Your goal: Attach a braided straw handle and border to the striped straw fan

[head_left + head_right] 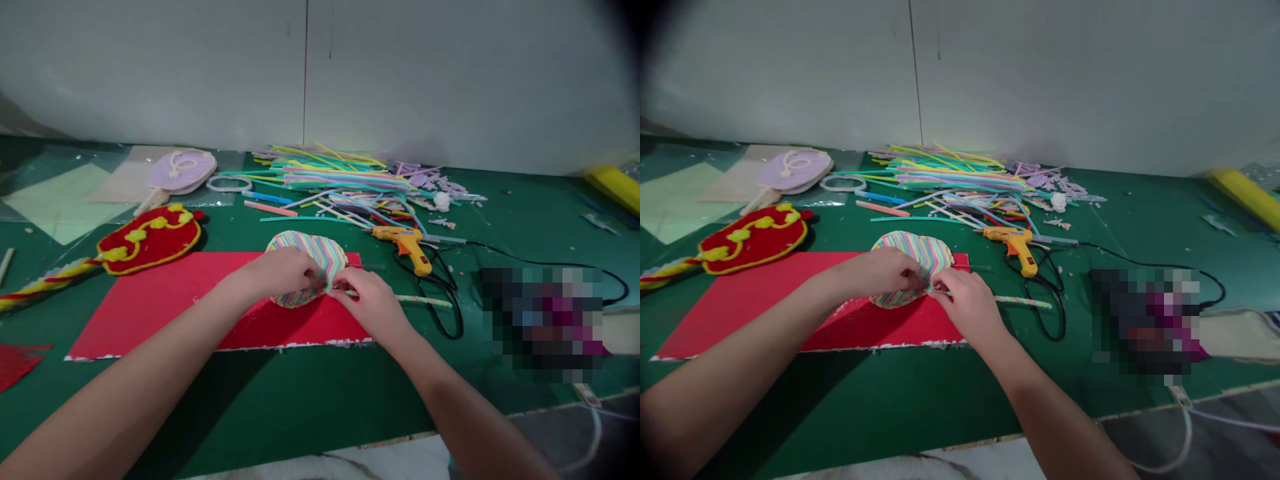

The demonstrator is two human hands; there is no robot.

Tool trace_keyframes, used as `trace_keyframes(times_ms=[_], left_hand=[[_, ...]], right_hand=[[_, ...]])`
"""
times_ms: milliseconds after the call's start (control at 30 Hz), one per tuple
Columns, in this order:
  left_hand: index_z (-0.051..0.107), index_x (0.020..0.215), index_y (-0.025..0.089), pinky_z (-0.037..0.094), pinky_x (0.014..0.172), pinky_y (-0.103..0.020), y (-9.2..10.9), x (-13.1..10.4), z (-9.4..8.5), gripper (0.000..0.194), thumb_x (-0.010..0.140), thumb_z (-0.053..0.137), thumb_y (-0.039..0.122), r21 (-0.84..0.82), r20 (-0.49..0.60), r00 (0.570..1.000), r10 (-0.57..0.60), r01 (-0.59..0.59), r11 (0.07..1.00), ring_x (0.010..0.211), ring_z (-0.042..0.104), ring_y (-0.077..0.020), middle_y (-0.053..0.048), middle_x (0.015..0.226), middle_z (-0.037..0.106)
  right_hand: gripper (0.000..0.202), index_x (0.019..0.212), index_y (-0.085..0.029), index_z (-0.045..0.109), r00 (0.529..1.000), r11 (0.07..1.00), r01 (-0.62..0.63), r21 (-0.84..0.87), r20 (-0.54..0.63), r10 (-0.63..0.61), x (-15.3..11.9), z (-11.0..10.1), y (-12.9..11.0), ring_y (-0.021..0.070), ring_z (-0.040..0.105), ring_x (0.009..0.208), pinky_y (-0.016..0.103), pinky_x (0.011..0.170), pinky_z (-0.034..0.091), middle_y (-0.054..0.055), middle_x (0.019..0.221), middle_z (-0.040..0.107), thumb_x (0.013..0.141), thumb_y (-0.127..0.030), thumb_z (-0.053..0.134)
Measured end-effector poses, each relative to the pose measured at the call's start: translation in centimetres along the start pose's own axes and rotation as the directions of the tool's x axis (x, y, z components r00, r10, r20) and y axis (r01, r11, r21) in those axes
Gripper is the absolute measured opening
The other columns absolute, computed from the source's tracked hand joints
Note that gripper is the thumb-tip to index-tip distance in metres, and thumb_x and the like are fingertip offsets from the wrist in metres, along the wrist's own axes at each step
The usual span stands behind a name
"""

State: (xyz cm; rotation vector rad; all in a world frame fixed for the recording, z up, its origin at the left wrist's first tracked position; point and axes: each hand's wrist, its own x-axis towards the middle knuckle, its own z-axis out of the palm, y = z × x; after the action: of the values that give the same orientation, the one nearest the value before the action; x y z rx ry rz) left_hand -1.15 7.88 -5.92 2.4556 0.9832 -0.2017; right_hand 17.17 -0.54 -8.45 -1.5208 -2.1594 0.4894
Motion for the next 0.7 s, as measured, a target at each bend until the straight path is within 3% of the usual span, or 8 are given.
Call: trace_keyframes(times_ms=[533,700], left_hand=[[0.070,0.082,0.025,0.029,0.055,-0.022,0.48,-0.26,-0.36,0.021,0.083,0.049,0.030,0.010,0.003,1.000,0.026,-0.026,1.000,0.068,0.057,-0.0144,0.000,0.074,0.067],[0.070,0.078,0.023,0.029,0.053,-0.022,-0.02,-0.07,-0.08,0.030,0.085,0.042,0.032,-0.001,-0.011,0.999,0.040,-0.040,0.999,0.063,0.055,-0.0128,-0.001,0.073,0.067]], right_hand=[[0.007,0.084,-0.022,0.053,1.000,1.000,-0.012,-0.001,0.005,0.012,0.06,-0.23,-0.25,0.0158,0.059,0.076,0.027,0.067,0.035,-0.001,0.081,0.065,0.084,-0.024,0.060],[0.007,0.084,-0.022,0.053,1.000,1.000,-0.013,0.008,0.005,0.013,-0.04,-0.19,-0.14,0.0149,0.058,0.075,0.026,0.067,0.035,-0.001,0.081,0.064,0.085,-0.025,0.059]])
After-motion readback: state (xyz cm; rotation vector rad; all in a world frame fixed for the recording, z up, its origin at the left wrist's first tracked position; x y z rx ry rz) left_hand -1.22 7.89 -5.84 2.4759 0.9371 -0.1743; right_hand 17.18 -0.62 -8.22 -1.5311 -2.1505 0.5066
